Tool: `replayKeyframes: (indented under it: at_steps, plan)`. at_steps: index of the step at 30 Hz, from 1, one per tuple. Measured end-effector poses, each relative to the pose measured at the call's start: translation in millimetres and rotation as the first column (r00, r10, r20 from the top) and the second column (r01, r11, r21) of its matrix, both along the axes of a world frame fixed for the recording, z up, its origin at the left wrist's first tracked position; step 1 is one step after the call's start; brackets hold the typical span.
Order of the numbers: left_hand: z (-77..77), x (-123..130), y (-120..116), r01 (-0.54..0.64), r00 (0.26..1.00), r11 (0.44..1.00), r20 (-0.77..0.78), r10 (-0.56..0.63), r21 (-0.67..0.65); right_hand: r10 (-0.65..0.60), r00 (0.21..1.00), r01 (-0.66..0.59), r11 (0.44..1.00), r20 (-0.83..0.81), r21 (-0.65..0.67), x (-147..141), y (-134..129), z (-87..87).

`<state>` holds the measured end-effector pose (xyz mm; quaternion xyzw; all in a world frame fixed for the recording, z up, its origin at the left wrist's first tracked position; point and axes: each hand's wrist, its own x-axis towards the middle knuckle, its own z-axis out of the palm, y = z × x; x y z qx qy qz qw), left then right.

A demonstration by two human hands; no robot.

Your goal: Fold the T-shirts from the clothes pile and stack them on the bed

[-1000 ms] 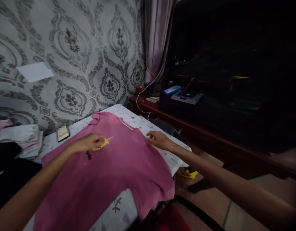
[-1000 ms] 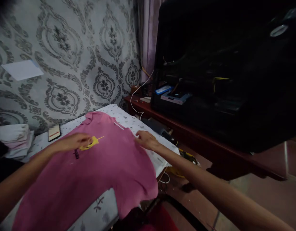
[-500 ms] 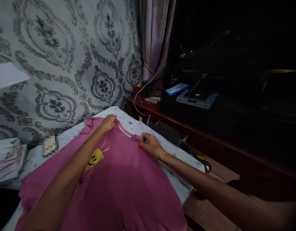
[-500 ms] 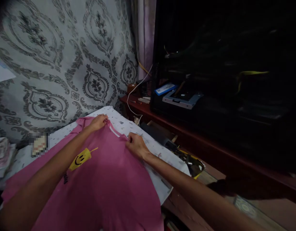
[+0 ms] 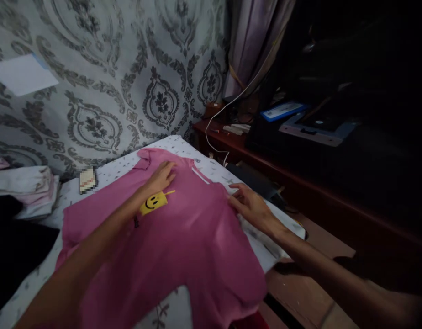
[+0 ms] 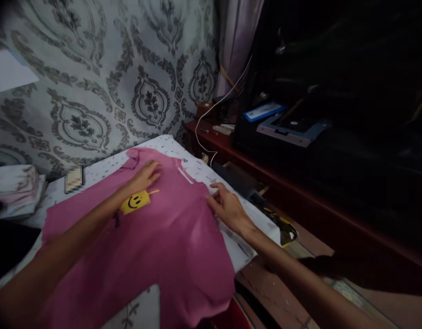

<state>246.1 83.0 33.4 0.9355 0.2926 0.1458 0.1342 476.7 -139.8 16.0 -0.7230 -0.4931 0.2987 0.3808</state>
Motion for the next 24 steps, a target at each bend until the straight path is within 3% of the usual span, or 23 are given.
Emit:
replayKeyframes:
  at_steps: [4,8,11,15,18,21,24]
  plan:
    - [7.9,-107.0,-63.3,-0.014,0.999,0.999,-0.046,0.012,-0.047,0.01,1.0,-0.011,0.999,-0.018,-0.047,-14.6,-57.1,0.8]
    - [12.0,-205.2,-144.2,-0.265,0.96,0.964,-0.093,0.265,0.017,0.037,0.983,-0.002,0.983,0.181,-0.186,-36.8,-104.6,-2.1]
    - [13.2,-255.0,-201.1,-0.392,0.912,0.92,-0.128,0.39,0.008,0.063,0.947,-0.01,0.986,0.315,-0.167,-49.8,-118.7,-5.3]
    - [8.4,-292.2,-254.5,-0.386,0.896,0.922,-0.233,0.377,0.006,0.018,0.956,-0.016,1.0,0.291,-0.007,-60.5,-124.9,-2.5]
    - [2.2,-306.0,-274.6,-0.341,0.889,0.938,-0.303,0.343,0.06,-0.109,0.994,0.11,0.992,-0.025,0.067,-67.0,-134.9,2.0]
    - [-1.1,-313.5,-282.7,-0.284,0.906,0.954,-0.3,0.3,0.098,-0.263,0.9,0.291,0.956,-0.347,0.03,-74.1,-149.1,-1.3]
    - [-1.1,-318.8,-284.8,-0.223,0.916,0.969,-0.319,0.244,0.103,-0.337,0.846,0.366,0.931,-0.414,-0.01,-82.3,-161.0,-12.4]
